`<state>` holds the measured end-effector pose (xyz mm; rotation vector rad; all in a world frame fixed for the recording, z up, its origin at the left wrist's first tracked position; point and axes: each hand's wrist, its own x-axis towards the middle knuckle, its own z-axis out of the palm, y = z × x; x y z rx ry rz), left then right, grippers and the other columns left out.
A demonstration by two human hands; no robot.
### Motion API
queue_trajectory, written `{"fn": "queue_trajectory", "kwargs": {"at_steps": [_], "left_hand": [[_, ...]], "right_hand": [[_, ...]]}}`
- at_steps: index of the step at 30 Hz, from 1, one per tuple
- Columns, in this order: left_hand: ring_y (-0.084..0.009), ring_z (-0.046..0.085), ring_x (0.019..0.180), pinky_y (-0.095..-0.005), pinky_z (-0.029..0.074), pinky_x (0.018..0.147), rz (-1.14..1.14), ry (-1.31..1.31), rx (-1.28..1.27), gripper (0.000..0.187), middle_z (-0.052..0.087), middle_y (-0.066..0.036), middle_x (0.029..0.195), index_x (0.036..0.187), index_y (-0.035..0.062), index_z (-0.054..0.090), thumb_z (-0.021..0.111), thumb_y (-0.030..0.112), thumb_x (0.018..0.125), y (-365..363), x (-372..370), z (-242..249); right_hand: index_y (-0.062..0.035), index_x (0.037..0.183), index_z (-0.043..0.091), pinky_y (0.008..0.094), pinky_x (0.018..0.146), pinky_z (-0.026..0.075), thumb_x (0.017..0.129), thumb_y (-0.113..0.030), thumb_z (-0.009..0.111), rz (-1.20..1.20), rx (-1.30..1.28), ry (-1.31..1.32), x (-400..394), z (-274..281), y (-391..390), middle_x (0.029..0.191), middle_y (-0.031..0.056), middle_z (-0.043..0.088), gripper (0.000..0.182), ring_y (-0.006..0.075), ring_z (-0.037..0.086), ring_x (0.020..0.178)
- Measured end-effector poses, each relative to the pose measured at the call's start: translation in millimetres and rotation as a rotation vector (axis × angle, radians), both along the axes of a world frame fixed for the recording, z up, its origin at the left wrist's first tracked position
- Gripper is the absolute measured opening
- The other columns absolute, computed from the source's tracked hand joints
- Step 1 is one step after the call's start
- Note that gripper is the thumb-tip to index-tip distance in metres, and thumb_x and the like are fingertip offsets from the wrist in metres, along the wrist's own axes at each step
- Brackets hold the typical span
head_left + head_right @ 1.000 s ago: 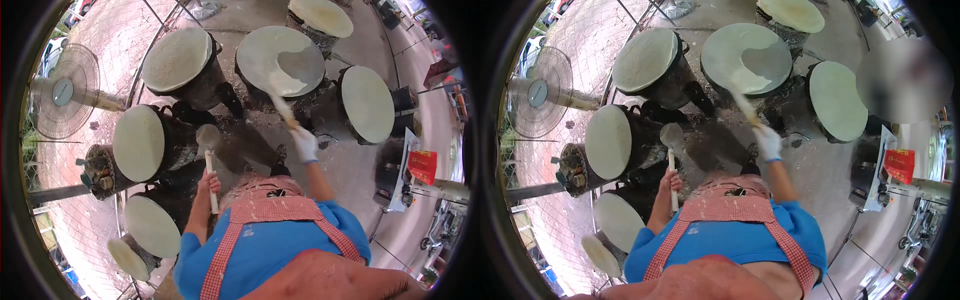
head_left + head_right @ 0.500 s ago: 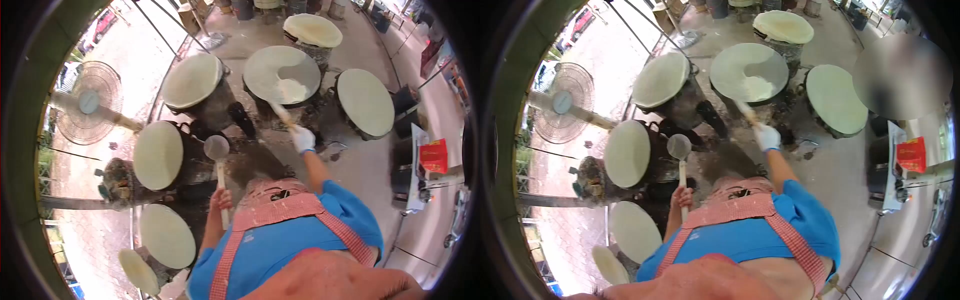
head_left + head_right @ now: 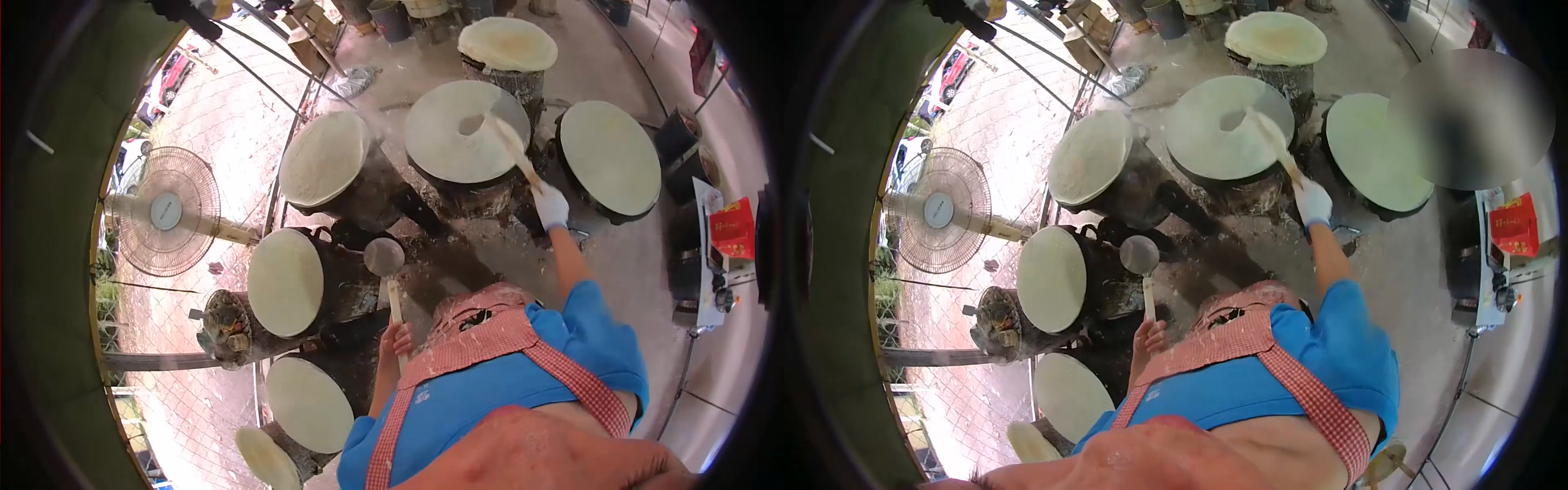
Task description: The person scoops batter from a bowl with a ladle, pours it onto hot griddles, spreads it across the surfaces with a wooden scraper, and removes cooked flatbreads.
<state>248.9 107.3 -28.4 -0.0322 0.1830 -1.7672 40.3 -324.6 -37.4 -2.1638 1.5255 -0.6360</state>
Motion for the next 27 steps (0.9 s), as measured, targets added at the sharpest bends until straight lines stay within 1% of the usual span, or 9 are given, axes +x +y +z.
{"fn": "queue_trajectory", "kwargs": {"at_steps": [2, 6, 9, 10, 13, 16, 20, 22, 27], "left_hand": [[-0.0070, 0.031, 0.039, -0.0217, 0.030, 0.038, 0.041, 0.234, 0.178, 0.029, 0.028, 0.004, 0.049, 0.065, 0.0110, 0.034, 0.043, 0.024, 0.090, -10.3, -4.3, -2.3], [-0.0078, 0.027, 0.035, -0.0221, 0.025, 0.034, -0.059, 0.213, 0.263, 0.034, 0.025, 0.004, 0.047, 0.061, 0.0115, 0.033, 0.042, 0.026, 0.090, -28.4, 2.9, -3.7], [-0.0083, 0.024, 0.033, -0.0225, 0.023, 0.030, -0.062, 0.101, 0.234, 0.036, 0.024, 0.004, 0.045, 0.060, 0.0112, 0.033, 0.038, 0.026, 0.092, -37.2, 5.7, -9.8], [-0.0087, 0.022, 0.031, -0.0228, 0.023, 0.028, -0.032, 0.139, 0.286, 0.036, 0.024, 0.004, 0.044, 0.060, 0.0107, 0.033, 0.039, 0.027, 0.092, -33.5, 0.9, -5.9], [-0.0073, 0.023, 0.033, -0.0218, 0.022, 0.029, -0.048, 0.130, 0.326, 0.034, 0.025, 0.004, 0.046, 0.061, 0.0106, 0.034, 0.038, 0.024, 0.093, -56.9, -4.4, -4.2], [-0.0072, 0.023, 0.033, -0.0218, 0.022, 0.029, -0.014, 0.148, 0.400, 0.034, 0.025, 0.004, 0.046, 0.061, 0.0105, 0.034, 0.038, 0.024, 0.093, -75.3, -5.7, -2.3], [-0.0071, 0.023, 0.034, -0.0219, 0.022, 0.030, 0.024, 0.111, 0.424, 0.034, 0.025, 0.004, 0.047, 0.061, 0.0105, 0.034, 0.038, 0.023, 0.093, -80.3, -11.4, -7.4], [-0.0071, 0.023, 0.034, -0.0220, 0.022, 0.030, 0.048, 0.107, 0.476, 0.034, 0.025, 0.004, 0.047, 0.061, 0.0104, 0.034, 0.037, 0.023, 0.093, -79.2, -18.4, -1.8], [-0.0069, 0.023, 0.035, -0.0221, 0.023, 0.031, 0.096, 0.093, 0.555, 0.035, 0.025, 0.004, 0.048, 0.061, 0.0104, 0.034, 0.037, 0.023, 0.093, -85.1, -25.0, 8.4]], "right_hand": [[-0.0126, 0.099, 0.060, 0.0443, 0.068, 0.044, 0.082, -0.035, 0.047, 0.023, 0.003, -0.160, 35.6, 0.8, -11.4, 0.089, 0.0174, 0.060, 0.031, 0.0367, 0.056, 0.083], [-0.0153, 0.096, 0.063, 0.0426, 0.066, 0.046, 0.080, -0.035, 0.051, 0.302, 0.047, 0.171, 19.3, -5.1, 48.6, 0.079, 0.0159, 0.061, 0.028, 0.0329, 0.059, 0.072], [-0.0174, 0.099, 0.063, 0.0443, 0.062, 0.046, 0.081, -0.033, 0.051, 0.074, -0.018, -0.095, -23.1, -74.1, -6.7, 0.076, 0.0170, 0.060, 0.026, 0.0326, 0.058, 0.062], [-0.0144, 0.097, 0.063, 0.0429, 0.063, 0.047, 0.082, -0.032, 0.050, 0.115, -0.178, 0.127, -20.1, -71.9, -38.5, 0.080, 0.0177, 0.061, 0.027, 0.0326, 0.059, 0.068], [-0.0077, 0.095, 0.061, 0.0413, 0.069, 0.044, 0.081, -0.034, 0.050, 0.010, -0.015, -0.223, 40.5, -9.1, -69.7, 0.086, 0.0153, 0.061, 0.032, 0.0370, 0.056, 0.081], [-0.0128, 0.093, 0.065, 0.0375, 0.070, 0.048, 0.082, -0.035, 0.049, 0.268, -0.031, 0.255, 16.7, 2.3, -10.3, 0.090, 0.0149, 0.062, 0.029, 0.0277, 0.061, 0.078], [-0.0129, 0.102, 0.062, 0.0387, 0.065, 0.049, 0.085, -0.029, 0.048, 0.069, -0.190, -0.063, -39.0, -117.7, -51.4, 0.089, 0.0138, 0.063, 0.027, 0.0275, 0.061, 0.070], [-0.0104, 0.102, 0.060, 0.0415, 0.072, 0.045, 0.084, -0.032, 0.046, 0.052, -0.022, -0.241, 2.2, -28.0, -101.0, 0.091, 0.0168, 0.061, 0.031, 0.0331, 0.058, 0.081], [-0.0045, 0.092, 0.063, 0.0373, 0.071, 0.046, 0.077, -0.029, 0.053, 0.188, 0.198, -0.481, 47.8, 28.0, -167.1, 0.090, 0.0196, 0.061, 0.031, 0.0325, 0.059, 0.080]]}}
